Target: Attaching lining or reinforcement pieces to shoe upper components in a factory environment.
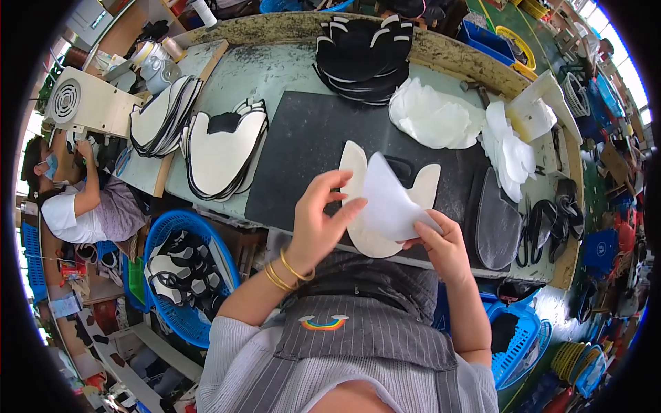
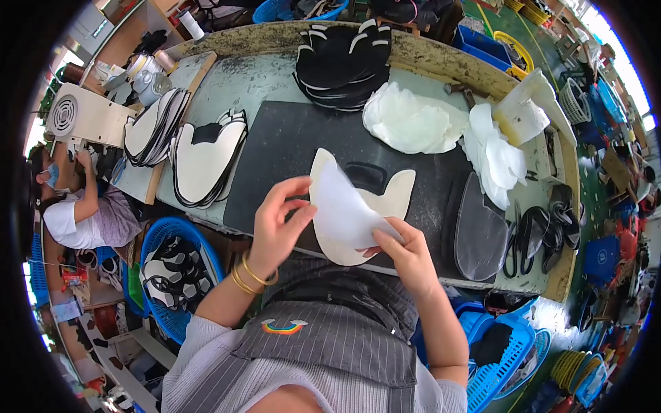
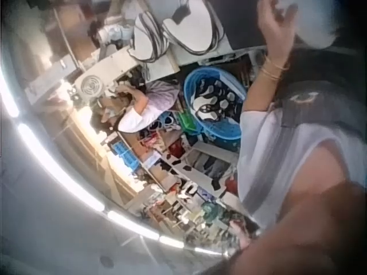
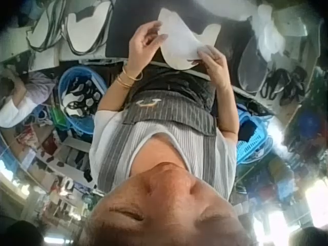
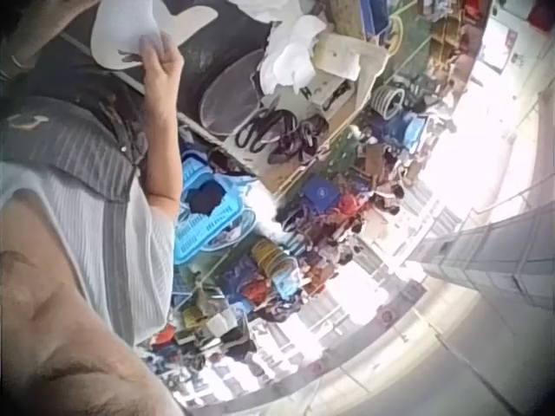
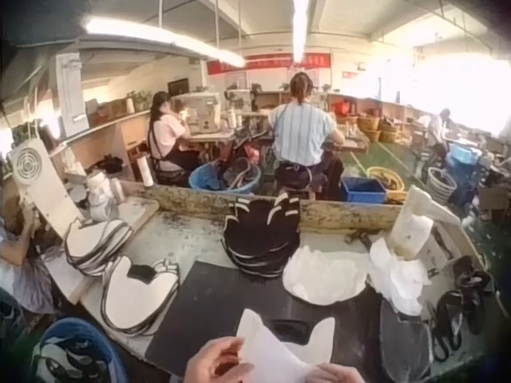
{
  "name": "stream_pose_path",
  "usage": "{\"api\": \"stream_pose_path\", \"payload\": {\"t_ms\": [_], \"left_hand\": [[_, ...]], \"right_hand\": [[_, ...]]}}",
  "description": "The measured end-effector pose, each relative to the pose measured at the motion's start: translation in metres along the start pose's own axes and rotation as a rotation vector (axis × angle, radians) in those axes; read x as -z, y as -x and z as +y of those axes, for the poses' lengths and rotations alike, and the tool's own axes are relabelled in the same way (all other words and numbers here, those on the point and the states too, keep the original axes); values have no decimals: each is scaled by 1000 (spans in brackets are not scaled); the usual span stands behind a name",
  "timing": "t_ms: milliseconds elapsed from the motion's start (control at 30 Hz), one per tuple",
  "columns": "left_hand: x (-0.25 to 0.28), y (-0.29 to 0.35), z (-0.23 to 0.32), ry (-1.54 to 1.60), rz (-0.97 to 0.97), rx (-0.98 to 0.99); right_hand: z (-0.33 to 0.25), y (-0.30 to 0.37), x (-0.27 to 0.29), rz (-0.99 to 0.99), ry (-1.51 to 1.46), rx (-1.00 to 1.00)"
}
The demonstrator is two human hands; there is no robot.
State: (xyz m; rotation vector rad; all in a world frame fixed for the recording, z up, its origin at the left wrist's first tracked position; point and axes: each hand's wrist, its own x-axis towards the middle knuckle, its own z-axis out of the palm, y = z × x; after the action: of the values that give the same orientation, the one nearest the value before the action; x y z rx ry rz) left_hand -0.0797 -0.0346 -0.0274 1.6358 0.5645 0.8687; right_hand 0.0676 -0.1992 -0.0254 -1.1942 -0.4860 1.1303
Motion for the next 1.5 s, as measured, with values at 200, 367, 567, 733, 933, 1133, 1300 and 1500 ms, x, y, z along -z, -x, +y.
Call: {"api": "stream_pose_path", "payload": {"t_ms": [200, 367, 567, 733, 933, 1133, 1300, 1500], "left_hand": [[13, -4, -33, 212, -405, 506], [10, 6, -55, -111, -354, 425], [19, 6, -56, -68, -392, 470], [11, 11, -44, -432, -445, 228], [8, 51, -49, -783, -687, -614], [-3, 54, -61, -826, -581, -666], [-10, 47, -48, -809, -647, -557], [-21, 43, -44, -913, -733, -558]], "right_hand": [[11, -15, 18, 36, 490, -134], [32, -20, 23, 84, 697, -129], [32, -20, 21, 14, 743, -124], [28, -18, 11, 70, 919, -62], [28, -15, 1, 108, 1061, -31], [34, 16, 32, 522, 1499, 283], [-5, 61, 101, 805, 1354, 205], [10, 68, 125, 637, 1548, 350]]}}
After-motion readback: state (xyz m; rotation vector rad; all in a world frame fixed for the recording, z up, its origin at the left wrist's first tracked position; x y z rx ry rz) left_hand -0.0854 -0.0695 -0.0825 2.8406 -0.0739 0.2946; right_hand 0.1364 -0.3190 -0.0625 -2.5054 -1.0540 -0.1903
